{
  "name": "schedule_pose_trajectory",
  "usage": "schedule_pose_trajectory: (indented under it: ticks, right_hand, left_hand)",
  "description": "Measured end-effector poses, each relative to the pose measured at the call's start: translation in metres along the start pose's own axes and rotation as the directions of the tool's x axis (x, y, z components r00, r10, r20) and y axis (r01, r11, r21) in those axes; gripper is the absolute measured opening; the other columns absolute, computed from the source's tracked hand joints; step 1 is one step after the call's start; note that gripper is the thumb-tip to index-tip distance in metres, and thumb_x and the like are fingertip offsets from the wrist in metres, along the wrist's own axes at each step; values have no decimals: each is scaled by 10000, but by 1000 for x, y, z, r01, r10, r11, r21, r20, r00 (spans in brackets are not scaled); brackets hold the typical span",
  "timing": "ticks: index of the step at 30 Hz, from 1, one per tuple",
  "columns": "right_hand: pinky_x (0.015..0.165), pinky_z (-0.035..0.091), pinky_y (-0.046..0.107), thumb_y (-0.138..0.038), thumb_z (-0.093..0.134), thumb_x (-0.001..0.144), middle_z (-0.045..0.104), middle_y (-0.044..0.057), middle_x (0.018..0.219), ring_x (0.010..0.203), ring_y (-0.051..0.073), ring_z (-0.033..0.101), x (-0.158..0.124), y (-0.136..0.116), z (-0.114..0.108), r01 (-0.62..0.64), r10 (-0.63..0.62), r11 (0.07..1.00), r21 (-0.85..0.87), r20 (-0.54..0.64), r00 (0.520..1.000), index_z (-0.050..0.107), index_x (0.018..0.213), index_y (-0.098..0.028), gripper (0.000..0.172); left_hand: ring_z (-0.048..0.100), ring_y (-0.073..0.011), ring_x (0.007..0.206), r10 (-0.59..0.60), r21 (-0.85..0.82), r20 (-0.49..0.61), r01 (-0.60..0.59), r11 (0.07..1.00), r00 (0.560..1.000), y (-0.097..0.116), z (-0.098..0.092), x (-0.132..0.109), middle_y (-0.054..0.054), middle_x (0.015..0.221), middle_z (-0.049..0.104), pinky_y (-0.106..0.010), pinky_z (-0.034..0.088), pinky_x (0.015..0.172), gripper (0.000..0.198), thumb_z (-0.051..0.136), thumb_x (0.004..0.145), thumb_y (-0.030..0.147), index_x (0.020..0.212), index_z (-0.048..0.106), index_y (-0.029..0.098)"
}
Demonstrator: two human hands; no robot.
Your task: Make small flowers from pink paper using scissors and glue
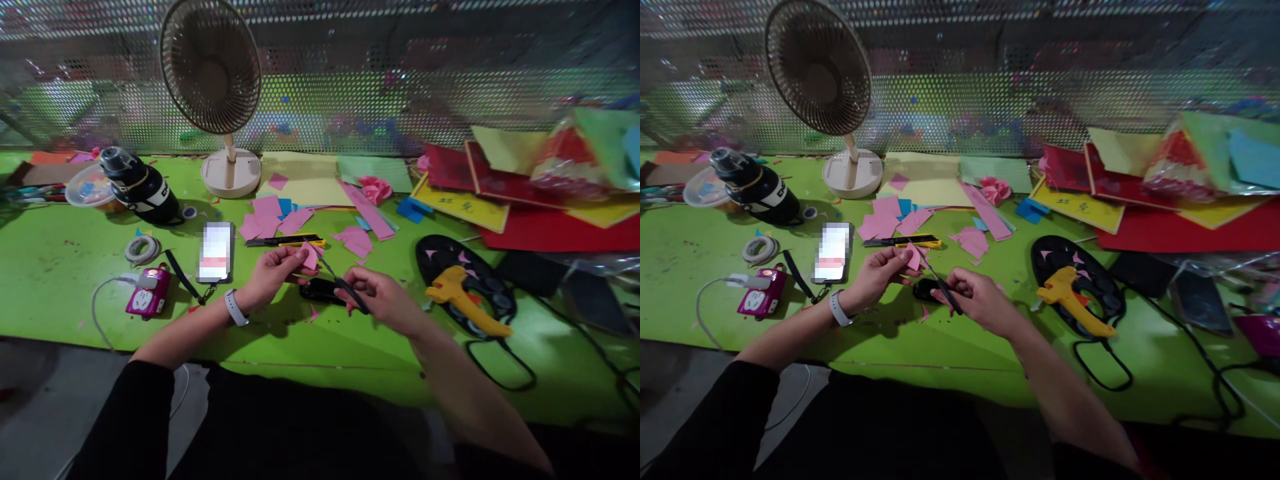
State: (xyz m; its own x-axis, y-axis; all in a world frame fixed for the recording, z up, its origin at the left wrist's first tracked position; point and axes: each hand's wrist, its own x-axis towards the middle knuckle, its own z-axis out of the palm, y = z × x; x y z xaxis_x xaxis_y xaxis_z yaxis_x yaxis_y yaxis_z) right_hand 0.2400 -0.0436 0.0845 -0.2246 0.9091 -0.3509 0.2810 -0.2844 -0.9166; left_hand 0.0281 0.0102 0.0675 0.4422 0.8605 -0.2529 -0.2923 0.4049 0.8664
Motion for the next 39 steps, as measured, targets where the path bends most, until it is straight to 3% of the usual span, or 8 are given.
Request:
schedule_pose_trajectory:
  ticks: [5, 12, 24, 32, 39]
  right_hand:
    - [501, 379, 243, -628, 829, 600, 591, -25, 609, 553, 115, 531, 1, -3, 0, -21, 20, 1000, 8, 23, 1000, 527, 725, -205, 535]
    - [515, 389, 243, -651, 784, 659, 591, -23, 595, 558, 112, 523, 0, 0, 1, 2, -2, 1000, 16, 16, 1000, 525, 730, -204, 522]
    - [510, 389, 241, -632, 772, 694, 601, -17, 616, 566, 117, 533, -1, 4, -1, 22, -22, 999, -25, 20, 1000, 543, 751, -203, 490]
    - [499, 412, 249, -662, 802, 624, 604, -10, 596, 554, 128, 558, 1, 3, -3, 12, -12, 1000, -26, 22, 1000, 541, 736, -203, 539]
    - [521, 412, 243, -604, 801, 678, 610, -13, 616, 565, 120, 554, 1, 6, -4, 26, -26, 1000, 8, 46, 999, 561, 757, -194, 482]
  left_hand:
    - [729, -140, 706, -10, 40, 15, 9, 999, 1000, -1, -3, 1, -58, 796, 747, -207, 553, 602, 411, 812, 736, 457, 888, 649, 112]
    - [735, -140, 741, -4, 47, 9, 3, 999, 1000, -2, -4, 2, -74, 842, 759, -208, 558, 621, 344, 769, 801, 420, 924, 662, 117]
    - [714, -111, 642, -32, 37, 81, 29, 999, 996, 0, -6, 1, -47, 717, 734, -192, 557, 606, 364, 793, 771, 416, 918, 678, 102]
    - [721, -114, 642, -24, 69, 117, 16, 997, 993, -2, -12, 3, -63, 769, 745, -206, 574, 631, 346, 781, 788, 414, 908, 673, 108]
    - [716, -114, 627, -33, 93, 121, 22, 995, 992, 1, -14, 4, -61, 739, 741, -213, 572, 631, 361, 781, 786, 421, 916, 666, 104]
